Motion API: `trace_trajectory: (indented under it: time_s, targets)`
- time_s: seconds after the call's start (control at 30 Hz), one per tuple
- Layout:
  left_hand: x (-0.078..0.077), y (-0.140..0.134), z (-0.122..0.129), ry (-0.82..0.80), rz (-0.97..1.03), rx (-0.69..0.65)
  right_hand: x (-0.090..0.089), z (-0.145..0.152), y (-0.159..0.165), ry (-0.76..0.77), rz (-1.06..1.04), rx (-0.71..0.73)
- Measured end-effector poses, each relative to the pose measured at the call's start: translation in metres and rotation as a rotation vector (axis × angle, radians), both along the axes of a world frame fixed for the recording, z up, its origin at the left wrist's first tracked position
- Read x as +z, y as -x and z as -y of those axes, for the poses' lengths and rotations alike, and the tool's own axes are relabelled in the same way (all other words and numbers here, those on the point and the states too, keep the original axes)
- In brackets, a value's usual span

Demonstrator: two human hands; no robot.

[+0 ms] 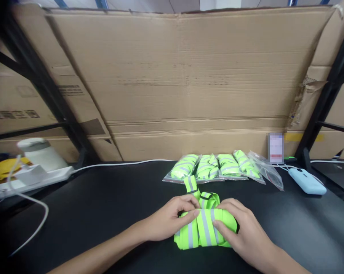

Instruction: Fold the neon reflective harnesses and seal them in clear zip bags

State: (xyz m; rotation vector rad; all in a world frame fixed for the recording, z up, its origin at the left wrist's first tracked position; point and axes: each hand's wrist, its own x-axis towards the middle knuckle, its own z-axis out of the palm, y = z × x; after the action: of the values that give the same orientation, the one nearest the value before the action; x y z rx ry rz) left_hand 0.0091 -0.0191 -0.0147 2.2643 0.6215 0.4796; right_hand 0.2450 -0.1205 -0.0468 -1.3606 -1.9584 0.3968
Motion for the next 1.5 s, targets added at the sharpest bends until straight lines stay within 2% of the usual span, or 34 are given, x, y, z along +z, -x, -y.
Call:
trace_trajectory:
  time_s: [0.17, 0.3, 0.43, 0.53, 0.6, 0.7, 0.83, 0.9, 1.03, 1.17, 1.33, 1.5]
  targets:
    - [-0.004, -0.001, -0.005, 0.067, 0.025, 0.012, -0.01, 0.002, -0.003, -0.166, 0.122, 0.067]
    - [-0.011, 0.004, -0.009, 0.107, 0.095, -0.029, -0.007, 0.005, -0.008, -0.168, 0.279, 0.124]
    - [-0.007, 0.011, -0.011, -0.056, 0.124, -0.045, -0.003, 0.006, -0.012, -0.111, 0.294, 0.139]
    - [0.001, 0.016, -0.007, -0.192, 0.101, -0.073, 0.001, 0.002, -0.013, -0.05, 0.22, 0.141]
    - [0.005, 0.018, -0.004, -0.214, 0.076, -0.096, 0.004, -0.001, -0.015, -0.003, 0.152, 0.149]
    - [0.004, 0.017, -0.003, -0.17, 0.066, -0.011, 0.009, -0.008, -0.017, 0.063, 0.047, 0.087]
    - [-0.003, 0.008, -0.006, 0.075, 0.05, 0.163, 0.007, -0.018, -0.015, 0.175, -0.053, -0.066]
    - [-0.007, 0.004, -0.01, 0.062, 0.05, 0.218, 0.004, -0.023, -0.014, 0.138, -0.031, -0.089]
    - [-0.013, 0.0, -0.018, -0.189, 0.031, 0.288, -0.004, -0.027, -0.018, -0.085, 0.089, -0.12]
    - [-0.019, 0.0, -0.022, -0.185, 0.05, 0.308, -0.006, -0.025, -0.023, -0.249, 0.249, -0.031]
    - [-0.023, 0.002, -0.018, -0.35, 0.076, 0.255, -0.004, -0.021, -0.026, -0.288, 0.447, 0.09]
    - [-0.022, 0.009, -0.012, -0.265, -0.112, 0.28, -0.007, -0.022, -0.022, -0.201, 0.459, 0.113]
